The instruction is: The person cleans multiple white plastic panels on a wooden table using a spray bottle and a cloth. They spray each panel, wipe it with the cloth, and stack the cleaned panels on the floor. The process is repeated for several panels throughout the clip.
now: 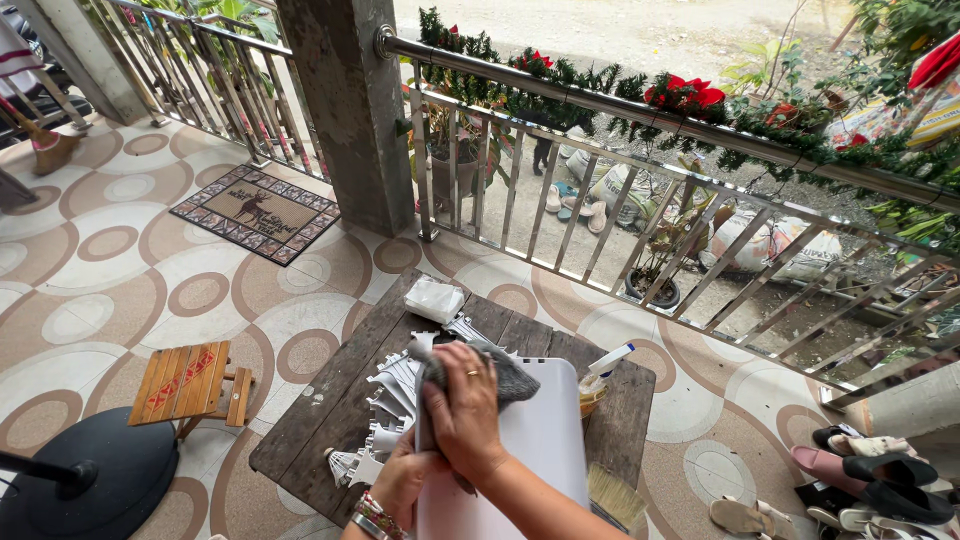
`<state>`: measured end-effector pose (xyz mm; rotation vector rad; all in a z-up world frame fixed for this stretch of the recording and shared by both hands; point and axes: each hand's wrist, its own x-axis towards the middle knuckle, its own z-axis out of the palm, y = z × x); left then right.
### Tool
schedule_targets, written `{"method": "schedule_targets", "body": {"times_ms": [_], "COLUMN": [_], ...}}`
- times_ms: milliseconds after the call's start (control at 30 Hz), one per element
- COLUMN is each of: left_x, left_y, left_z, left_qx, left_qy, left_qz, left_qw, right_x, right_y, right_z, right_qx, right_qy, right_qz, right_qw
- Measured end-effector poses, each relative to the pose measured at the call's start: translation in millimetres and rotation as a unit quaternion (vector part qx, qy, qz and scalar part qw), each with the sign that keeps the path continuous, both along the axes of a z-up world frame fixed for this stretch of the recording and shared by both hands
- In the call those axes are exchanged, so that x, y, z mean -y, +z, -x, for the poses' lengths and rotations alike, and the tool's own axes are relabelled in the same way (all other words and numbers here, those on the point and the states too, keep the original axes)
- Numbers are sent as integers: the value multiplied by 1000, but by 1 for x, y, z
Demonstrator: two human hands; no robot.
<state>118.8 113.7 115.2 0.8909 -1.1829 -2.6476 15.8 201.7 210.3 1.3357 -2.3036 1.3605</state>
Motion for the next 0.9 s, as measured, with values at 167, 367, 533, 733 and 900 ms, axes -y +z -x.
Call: {"method": "schedule_targets", "body": {"times_ms": [167, 367, 533, 733, 900], "left_x": [-1, 3, 8, 45, 36], "left_y": [-29, 16, 38, 30, 54], "left_z": [5, -26, -11, -10, -26], "left_qx": [-204, -75, -40, -191, -149], "left_qy": [29, 91, 183, 172, 145], "left_qz": [418, -18, -33, -15, -36], "left_qw": [885, 993, 982, 966, 977], "right_x": [-15, -22, -9, -39, -52], "right_y": [3, -37, -61, -74, -74], "right_z": [0, 74, 23, -77, 5], "right_qx": [-100, 150, 115, -20, 106], "right_qy": [217, -14, -95, 188, 101], "right_qz": [-32, -21, -91, -49, -124], "right_qw": [970, 988, 985, 981, 981]}}
